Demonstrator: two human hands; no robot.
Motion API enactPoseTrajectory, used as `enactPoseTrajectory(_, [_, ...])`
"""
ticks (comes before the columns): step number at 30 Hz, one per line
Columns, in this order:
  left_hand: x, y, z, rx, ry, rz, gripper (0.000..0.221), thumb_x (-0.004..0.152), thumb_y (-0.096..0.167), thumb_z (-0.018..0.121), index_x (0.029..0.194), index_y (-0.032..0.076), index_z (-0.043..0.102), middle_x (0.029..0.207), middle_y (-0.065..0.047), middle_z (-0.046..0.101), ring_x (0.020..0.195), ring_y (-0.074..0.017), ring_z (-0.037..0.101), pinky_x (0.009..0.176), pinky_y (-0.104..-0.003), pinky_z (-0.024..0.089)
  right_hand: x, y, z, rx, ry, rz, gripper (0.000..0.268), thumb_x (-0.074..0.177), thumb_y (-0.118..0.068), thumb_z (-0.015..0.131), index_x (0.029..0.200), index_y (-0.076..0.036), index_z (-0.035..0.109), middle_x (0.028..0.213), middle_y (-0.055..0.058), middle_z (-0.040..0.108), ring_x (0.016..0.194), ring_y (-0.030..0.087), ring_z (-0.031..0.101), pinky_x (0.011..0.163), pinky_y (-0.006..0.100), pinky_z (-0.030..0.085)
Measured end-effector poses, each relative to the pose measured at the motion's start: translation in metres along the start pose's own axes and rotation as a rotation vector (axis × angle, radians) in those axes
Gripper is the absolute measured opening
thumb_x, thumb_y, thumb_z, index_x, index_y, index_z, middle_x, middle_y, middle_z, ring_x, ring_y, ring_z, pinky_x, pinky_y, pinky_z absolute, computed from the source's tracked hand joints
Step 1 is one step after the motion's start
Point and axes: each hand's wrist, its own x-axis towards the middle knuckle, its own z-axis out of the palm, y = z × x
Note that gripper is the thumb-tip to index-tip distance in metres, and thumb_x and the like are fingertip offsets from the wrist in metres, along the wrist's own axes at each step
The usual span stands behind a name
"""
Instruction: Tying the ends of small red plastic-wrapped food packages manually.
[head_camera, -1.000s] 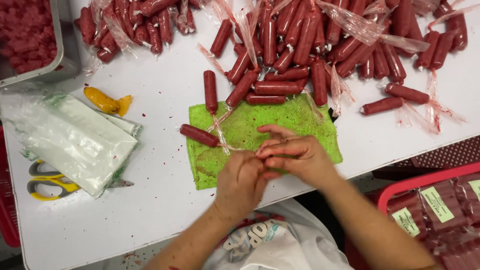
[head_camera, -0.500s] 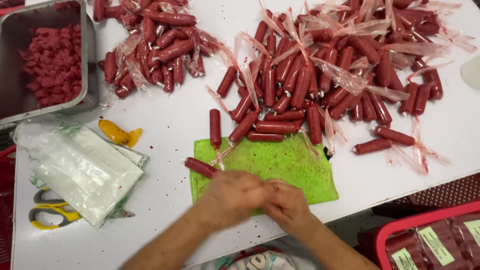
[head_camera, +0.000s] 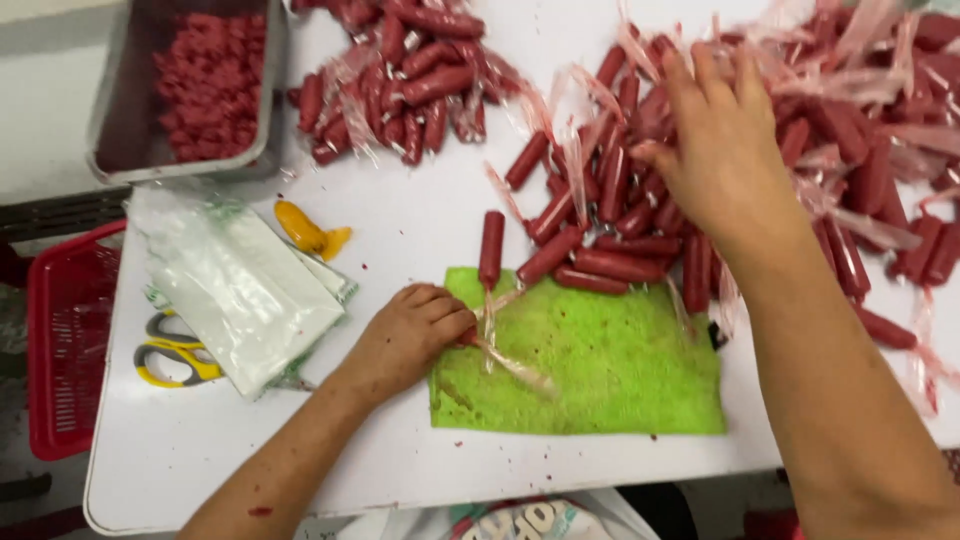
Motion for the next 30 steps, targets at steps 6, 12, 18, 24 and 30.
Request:
enactPoseTrajectory(6, [0.087,0.021,-0.051,-0.580,0.237,-0.821,0.055,0.098,0.021,0.060,0.149,0.014,0.041,0.103,-0.005,0.075,0.075,-0.0141,0.071,0.069,-0.031,0.066,-0.097,-0.012,0.044,0.176,0.099,-0.047,0.047,0.096,-0.023,0.059,0.142,-0.014,0.054,0.157,0.011,0.045,0.148,0.040,0.026,0.121,0.062,0.023])
enactPoseTrajectory(12, [0.122,0.008,-0.007,-0.274,-0.184,-0.838,0.047,0.100,0.012,0.051,0.146,0.020,0.050,0.127,-0.012,0.053,0.109,-0.0229,0.054,0.090,-0.035,0.055,-0.132,0.004,0.094,0.220,0.163,-0.144,0.042,0.092,-0.025,0.064,0.133,-0.014,0.063,0.155,0.008,0.049,0.150,0.040,0.032,0.122,0.060,0.030])
enactPoseTrajectory(18, [0.197,-0.046,0.052,-0.646,0.368,-0.881,0.058,0.098,0.035,0.049,0.151,0.013,0.040,0.137,-0.017,0.049,0.116,-0.0228,0.055,0.107,-0.043,0.045,-0.125,0.002,0.114,0.277,0.141,-0.096,0.067,0.092,-0.033,0.064,0.154,-0.024,0.039,0.167,0.006,0.030,0.156,0.040,0.017,0.121,0.062,0.023])
enactPoseTrajectory(24, [0.278,-0.020,0.009,-0.827,0.138,-0.811,0.066,0.098,0.024,0.047,0.159,0.023,0.024,0.156,-0.027,0.030,0.132,-0.0386,0.047,0.110,-0.051,0.045,-0.124,0.014,0.130,0.204,0.134,-0.065,0.040,0.091,-0.035,0.064,0.128,-0.021,0.066,0.156,0.002,0.047,0.153,0.036,0.028,0.117,0.062,0.026])
enactPoseTrajectory(30, [0.272,-0.084,-0.036,-0.243,-0.290,-0.573,0.066,0.100,0.056,0.042,0.156,0.047,0.008,0.168,-0.017,0.010,0.150,-0.0414,0.016,0.120,-0.055,0.022,-0.125,0.012,0.119,0.231,0.213,-0.101,0.034,0.091,-0.029,0.063,0.124,-0.020,0.066,0.152,0.005,0.052,0.149,0.039,0.036,0.117,0.055,0.031])
